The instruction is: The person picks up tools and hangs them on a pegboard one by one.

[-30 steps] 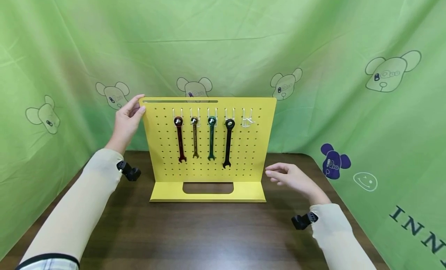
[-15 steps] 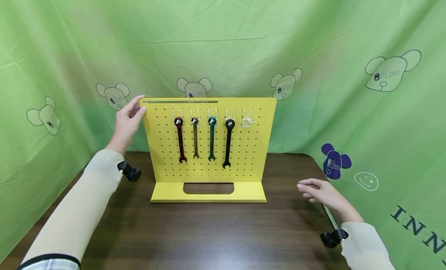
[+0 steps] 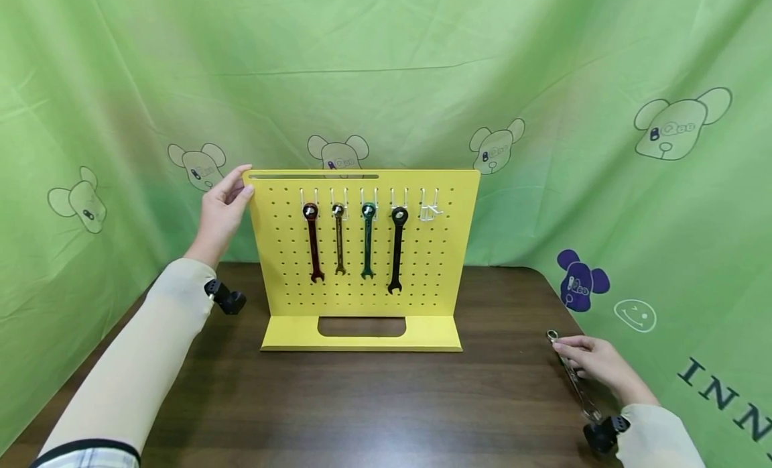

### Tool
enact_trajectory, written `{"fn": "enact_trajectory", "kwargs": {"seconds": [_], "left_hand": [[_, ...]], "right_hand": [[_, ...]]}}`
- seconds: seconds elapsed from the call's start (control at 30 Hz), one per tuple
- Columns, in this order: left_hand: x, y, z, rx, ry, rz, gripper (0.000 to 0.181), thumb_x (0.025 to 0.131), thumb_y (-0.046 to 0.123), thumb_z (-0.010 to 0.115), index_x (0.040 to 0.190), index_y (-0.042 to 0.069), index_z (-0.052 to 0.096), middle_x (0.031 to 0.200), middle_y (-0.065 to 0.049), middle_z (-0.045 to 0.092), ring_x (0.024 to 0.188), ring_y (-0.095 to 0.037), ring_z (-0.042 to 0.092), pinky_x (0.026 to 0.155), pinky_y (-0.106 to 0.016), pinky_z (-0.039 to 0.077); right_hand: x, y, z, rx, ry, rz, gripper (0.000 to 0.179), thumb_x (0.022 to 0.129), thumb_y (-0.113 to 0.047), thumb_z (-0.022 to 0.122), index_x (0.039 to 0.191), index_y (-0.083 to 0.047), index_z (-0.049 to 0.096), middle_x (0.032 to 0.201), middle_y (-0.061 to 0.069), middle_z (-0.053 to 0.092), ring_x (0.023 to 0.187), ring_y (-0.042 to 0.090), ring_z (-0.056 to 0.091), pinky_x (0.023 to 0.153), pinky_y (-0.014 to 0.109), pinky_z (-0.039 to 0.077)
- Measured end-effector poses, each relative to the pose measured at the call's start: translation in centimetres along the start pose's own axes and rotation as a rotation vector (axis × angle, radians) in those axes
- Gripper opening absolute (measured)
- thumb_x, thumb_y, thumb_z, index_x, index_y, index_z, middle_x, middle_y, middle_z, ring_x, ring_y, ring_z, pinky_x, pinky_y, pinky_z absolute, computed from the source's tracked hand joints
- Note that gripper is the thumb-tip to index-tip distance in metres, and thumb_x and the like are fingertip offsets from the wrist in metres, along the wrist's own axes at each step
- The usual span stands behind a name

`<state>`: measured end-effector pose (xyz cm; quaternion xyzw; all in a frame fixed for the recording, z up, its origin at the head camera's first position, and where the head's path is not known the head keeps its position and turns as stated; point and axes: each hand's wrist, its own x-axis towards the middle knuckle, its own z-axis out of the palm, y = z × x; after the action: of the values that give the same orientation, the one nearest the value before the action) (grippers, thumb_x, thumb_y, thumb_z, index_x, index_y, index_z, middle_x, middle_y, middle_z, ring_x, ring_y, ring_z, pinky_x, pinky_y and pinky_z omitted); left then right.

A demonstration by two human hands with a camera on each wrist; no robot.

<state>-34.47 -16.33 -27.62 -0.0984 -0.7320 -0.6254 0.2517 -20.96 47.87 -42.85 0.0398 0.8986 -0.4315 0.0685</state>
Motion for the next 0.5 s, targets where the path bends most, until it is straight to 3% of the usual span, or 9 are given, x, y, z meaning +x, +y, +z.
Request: {"fn": "enact_trajectory", "kwargs": {"seconds": [0.33,0.5], "left_hand": [[0.1,-0.1,0.0,0.009,0.001,-0.001,0.038,0.102,0.012,0.059,0.14,0.02,0.061,0.119,-0.008,0.061,0.103,-0.014,0.056,0.092,-0.029,0.049],[0.1,-0.2,0.1,0.009,0.006,-0.006,0.039,0.102,0.012,0.059,0.141,0.017,0.06,0.119,-0.008,0.06,0.103,-0.014,0.055,0.092,-0.029,0.049]], "right_hand": [[-0.4,2.2,-1.0,0.013,0.002,0.045,0.05,0.104,-0.029,0.057,0.127,0.015,0.056,0.105,0.003,0.068,0.085,0.002,0.06,0.076,0.027,0.056],[-0.4,2.6,-1.1,-0.022,-0.026,0.046,0.058,0.104,-0.032,0.056,0.13,0.02,0.05,0.112,0.016,0.068,0.086,-0.001,0.06,0.077,0.024,0.055]]}}
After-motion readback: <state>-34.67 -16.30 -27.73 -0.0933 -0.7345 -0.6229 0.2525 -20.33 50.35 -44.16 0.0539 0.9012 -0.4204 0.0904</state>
